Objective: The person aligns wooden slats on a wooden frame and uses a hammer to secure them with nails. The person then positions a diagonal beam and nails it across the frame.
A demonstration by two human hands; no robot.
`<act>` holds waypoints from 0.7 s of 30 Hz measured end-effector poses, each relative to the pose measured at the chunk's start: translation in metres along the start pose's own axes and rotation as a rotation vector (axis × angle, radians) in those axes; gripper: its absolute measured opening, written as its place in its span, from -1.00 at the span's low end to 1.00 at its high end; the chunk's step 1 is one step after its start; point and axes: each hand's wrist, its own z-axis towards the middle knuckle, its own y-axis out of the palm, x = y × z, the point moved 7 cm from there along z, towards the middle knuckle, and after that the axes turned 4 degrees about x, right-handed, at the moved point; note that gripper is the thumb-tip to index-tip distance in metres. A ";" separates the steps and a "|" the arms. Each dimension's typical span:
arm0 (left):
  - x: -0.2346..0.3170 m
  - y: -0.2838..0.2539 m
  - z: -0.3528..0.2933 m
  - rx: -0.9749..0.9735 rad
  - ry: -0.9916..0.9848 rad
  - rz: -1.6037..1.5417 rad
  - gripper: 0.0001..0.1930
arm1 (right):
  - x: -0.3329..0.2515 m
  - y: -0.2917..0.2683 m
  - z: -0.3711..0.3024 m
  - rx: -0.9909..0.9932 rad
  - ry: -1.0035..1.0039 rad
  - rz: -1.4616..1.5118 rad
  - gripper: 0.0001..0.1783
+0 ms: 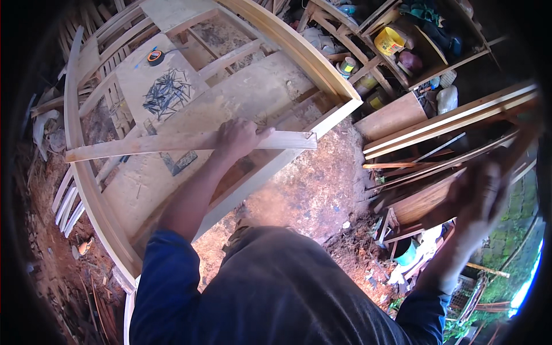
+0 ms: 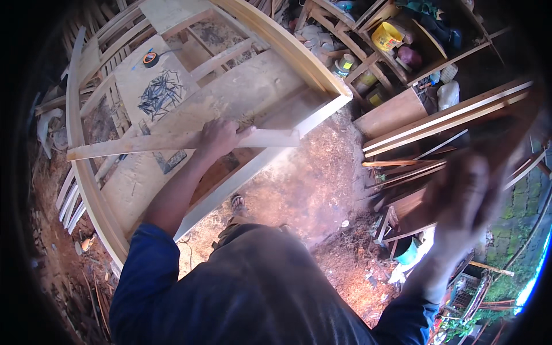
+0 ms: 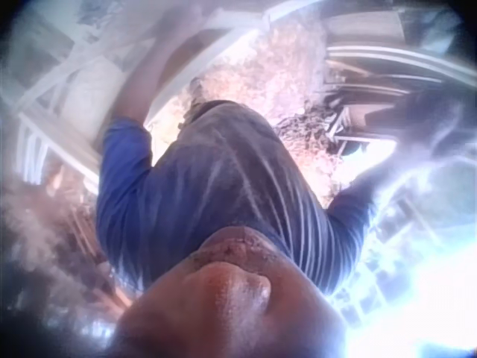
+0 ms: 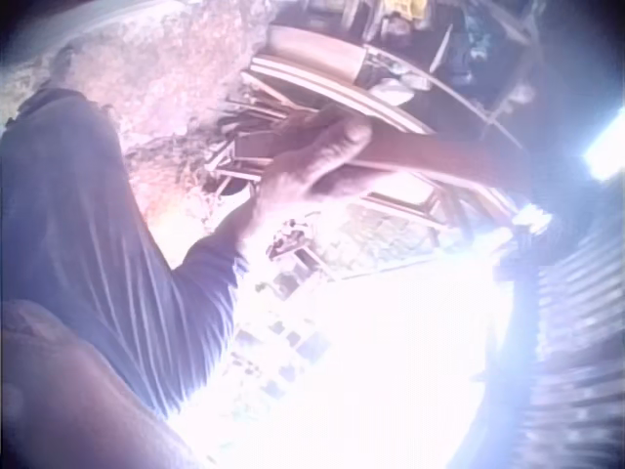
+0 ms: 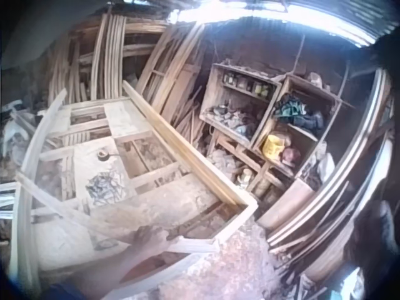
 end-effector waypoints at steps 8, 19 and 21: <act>0.011 -0.001 0.002 0.165 0.117 -0.038 -0.26 | 0.141 0.078 -0.100 -0.616 0.096 -0.678 -0.70; 0.010 -0.004 0.004 0.144 0.080 -0.071 -0.28 | 0.138 0.046 -0.083 -0.327 -0.040 -0.304 -0.73; 0.013 0.004 0.002 0.126 0.068 -0.075 -0.28 | 0.181 0.091 -0.113 -0.613 0.031 -0.630 -0.71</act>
